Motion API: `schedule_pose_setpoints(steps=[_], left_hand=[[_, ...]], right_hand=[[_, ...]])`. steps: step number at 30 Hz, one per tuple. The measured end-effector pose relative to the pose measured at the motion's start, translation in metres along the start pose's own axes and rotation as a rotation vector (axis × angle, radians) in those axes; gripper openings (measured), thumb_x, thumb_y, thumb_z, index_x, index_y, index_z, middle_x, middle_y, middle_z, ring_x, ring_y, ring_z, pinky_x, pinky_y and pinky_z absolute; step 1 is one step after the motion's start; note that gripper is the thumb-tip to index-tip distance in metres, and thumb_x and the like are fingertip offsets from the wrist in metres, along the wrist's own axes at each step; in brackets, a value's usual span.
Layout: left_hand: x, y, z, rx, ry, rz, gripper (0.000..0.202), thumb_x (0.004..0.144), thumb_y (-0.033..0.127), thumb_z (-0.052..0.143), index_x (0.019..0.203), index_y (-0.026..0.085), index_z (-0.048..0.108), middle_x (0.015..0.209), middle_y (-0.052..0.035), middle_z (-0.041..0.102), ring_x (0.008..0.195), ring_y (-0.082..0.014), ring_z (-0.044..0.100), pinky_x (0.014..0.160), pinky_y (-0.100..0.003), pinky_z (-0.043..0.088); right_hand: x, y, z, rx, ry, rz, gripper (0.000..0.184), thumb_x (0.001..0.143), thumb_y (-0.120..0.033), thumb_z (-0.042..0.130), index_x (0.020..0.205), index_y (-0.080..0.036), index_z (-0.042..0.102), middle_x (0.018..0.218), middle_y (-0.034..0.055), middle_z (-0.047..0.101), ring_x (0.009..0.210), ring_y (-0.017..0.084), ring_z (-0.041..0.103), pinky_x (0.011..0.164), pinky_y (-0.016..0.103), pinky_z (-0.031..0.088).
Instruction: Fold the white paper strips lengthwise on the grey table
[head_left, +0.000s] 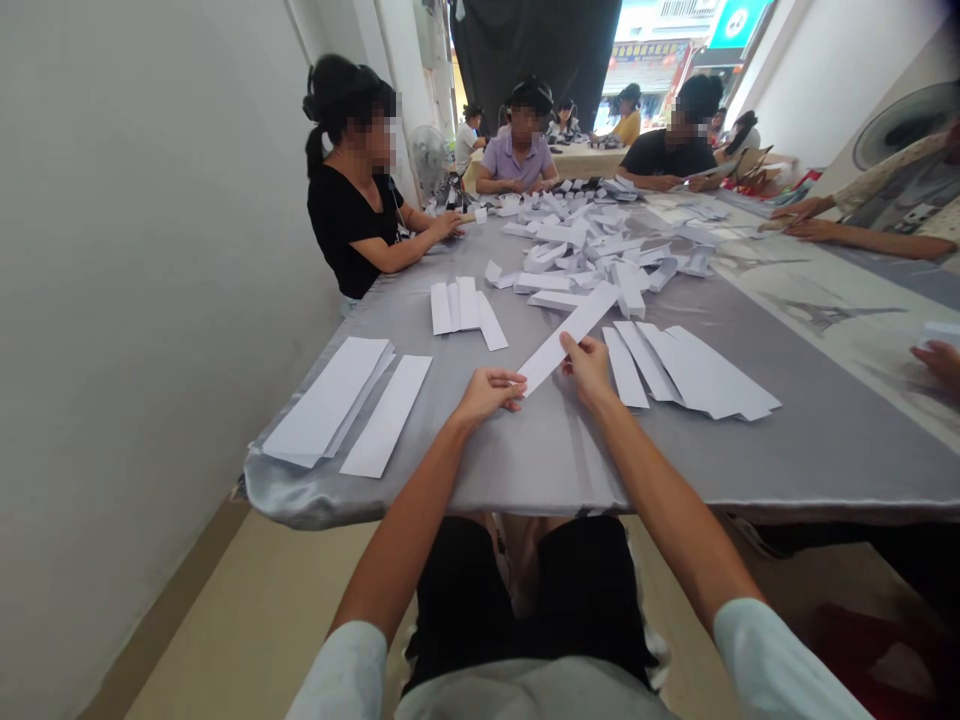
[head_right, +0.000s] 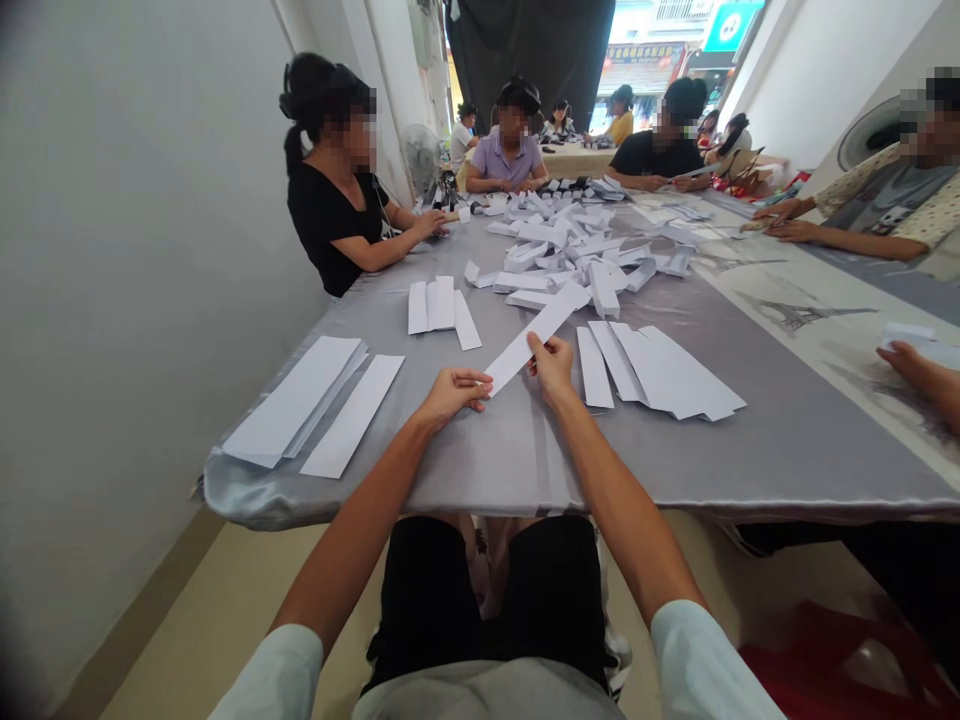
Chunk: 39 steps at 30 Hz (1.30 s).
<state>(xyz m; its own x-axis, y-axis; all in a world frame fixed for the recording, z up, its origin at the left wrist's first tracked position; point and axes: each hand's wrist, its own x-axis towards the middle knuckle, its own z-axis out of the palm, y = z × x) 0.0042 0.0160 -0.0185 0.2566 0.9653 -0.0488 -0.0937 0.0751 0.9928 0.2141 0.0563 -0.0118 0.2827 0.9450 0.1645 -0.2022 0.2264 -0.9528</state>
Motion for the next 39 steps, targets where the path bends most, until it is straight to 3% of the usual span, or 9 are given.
schedule_pose_setpoints(steps=[4, 7, 13, 20, 23, 27, 29, 34, 39], left_hand=[[0.000, 0.000, 0.001, -0.049, 0.084, 0.016, 0.054, 0.060, 0.031, 0.100, 0.097, 0.012, 0.064, 0.076, -0.0075, 0.072, 0.071, -0.0194, 0.070, 0.055, -0.029, 0.060], [-0.001, 0.001, 0.001, -0.064, 0.104, 0.026, 0.061, 0.062, 0.028, 0.099, 0.103, 0.016, 0.057, 0.072, -0.0033, 0.070, 0.072, -0.0202, 0.070, 0.053, -0.028, 0.060], [-0.002, 0.005, 0.003, -0.043, 0.129, -0.001, 0.050, 0.068, 0.024, 0.094, 0.104, 0.013, 0.062, 0.079, -0.0061, 0.071, 0.071, -0.0176, 0.067, 0.051, -0.026, 0.058], [-0.001, 0.009, 0.006, -0.066, 0.157, -0.001, 0.032, 0.073, 0.021, 0.086, 0.098, 0.012, 0.069, 0.081, -0.0063, 0.066, 0.072, -0.0162, 0.062, 0.048, -0.023, 0.054], [-0.001, 0.010, 0.005, -0.057, 0.175, 0.038, 0.022, 0.072, 0.019, 0.080, 0.090, 0.013, 0.071, 0.077, -0.0043, 0.063, 0.067, -0.0144, 0.058, 0.045, -0.021, 0.051], [0.001, 0.009, 0.003, 0.023, 0.301, 0.074, 0.009, 0.069, 0.018, 0.073, 0.076, 0.015, 0.068, 0.061, 0.0012, 0.053, 0.048, -0.0096, 0.049, 0.037, -0.018, 0.039], [0.002, 0.009, 0.002, 0.042, 0.336, 0.081, 0.007, 0.069, 0.019, 0.071, 0.073, 0.017, 0.066, 0.054, 0.0038, 0.048, 0.039, -0.0079, 0.043, 0.034, -0.018, 0.033], [0.002, 0.011, 0.000, -0.041, 0.371, 0.112, 0.013, 0.068, 0.022, 0.066, 0.080, 0.018, 0.066, 0.054, 0.0050, 0.047, 0.038, -0.0084, 0.038, 0.035, -0.020, 0.031], [0.002, 0.015, -0.001, -0.226, 0.403, 0.159, 0.026, 0.061, 0.025, 0.061, 0.085, 0.017, 0.066, 0.060, 0.0045, 0.048, 0.046, -0.0086, 0.039, 0.039, -0.020, 0.033]], right_hand=[[0.004, -0.001, -0.003, 0.026, 0.097, -0.028, 0.048, 0.075, -0.063, 0.085, 0.072, -0.020, 0.063, 0.060, -0.0022, 0.057, 0.050, 0.010, 0.049, 0.038, 0.021, 0.033], [0.002, 0.000, -0.002, 0.030, 0.087, -0.046, 0.046, 0.077, -0.062, 0.083, 0.075, -0.020, 0.064, 0.064, -0.0015, 0.059, 0.051, 0.010, 0.048, 0.038, 0.022, 0.033], [-0.005, 0.002, 0.006, -0.006, -0.060, -0.080, 0.041, 0.079, -0.059, 0.082, 0.084, -0.020, 0.069, 0.070, -0.0012, 0.060, 0.052, 0.010, 0.049, 0.040, 0.022, 0.033], [-0.007, -0.004, 0.008, -0.037, -0.056, -0.100, 0.039, 0.079, -0.056, 0.082, 0.086, -0.019, 0.070, 0.067, -0.0026, 0.056, 0.051, 0.010, 0.049, 0.040, 0.023, 0.034], [0.000, -0.008, 0.000, -0.042, 0.028, -0.136, 0.040, 0.083, -0.058, 0.078, 0.085, -0.020, 0.066, 0.069, -0.0016, 0.057, 0.051, 0.011, 0.051, 0.040, 0.024, 0.034], [0.013, -0.009, -0.014, -0.044, 0.231, -0.179, 0.043, 0.085, -0.062, 0.075, 0.088, -0.022, 0.060, 0.071, -0.0009, 0.059, 0.050, 0.011, 0.050, 0.040, 0.024, 0.034], [0.016, -0.006, -0.017, -0.043, 0.267, -0.162, 0.041, 0.085, -0.060, 0.074, 0.092, -0.022, 0.059, 0.073, -0.0013, 0.060, 0.049, 0.011, 0.049, 0.040, 0.023, 0.034], [0.012, 0.001, -0.015, -0.076, 0.222, -0.154, 0.034, 0.088, -0.051, 0.069, 0.105, -0.022, 0.062, 0.078, -0.0019, 0.062, 0.049, 0.010, 0.053, 0.041, 0.021, 0.038], [0.010, 0.003, -0.015, -0.097, 0.171, -0.173, 0.042, 0.090, -0.044, 0.061, 0.124, -0.020, 0.069, 0.079, -0.0023, 0.064, 0.048, 0.009, 0.054, 0.041, 0.021, 0.038]])
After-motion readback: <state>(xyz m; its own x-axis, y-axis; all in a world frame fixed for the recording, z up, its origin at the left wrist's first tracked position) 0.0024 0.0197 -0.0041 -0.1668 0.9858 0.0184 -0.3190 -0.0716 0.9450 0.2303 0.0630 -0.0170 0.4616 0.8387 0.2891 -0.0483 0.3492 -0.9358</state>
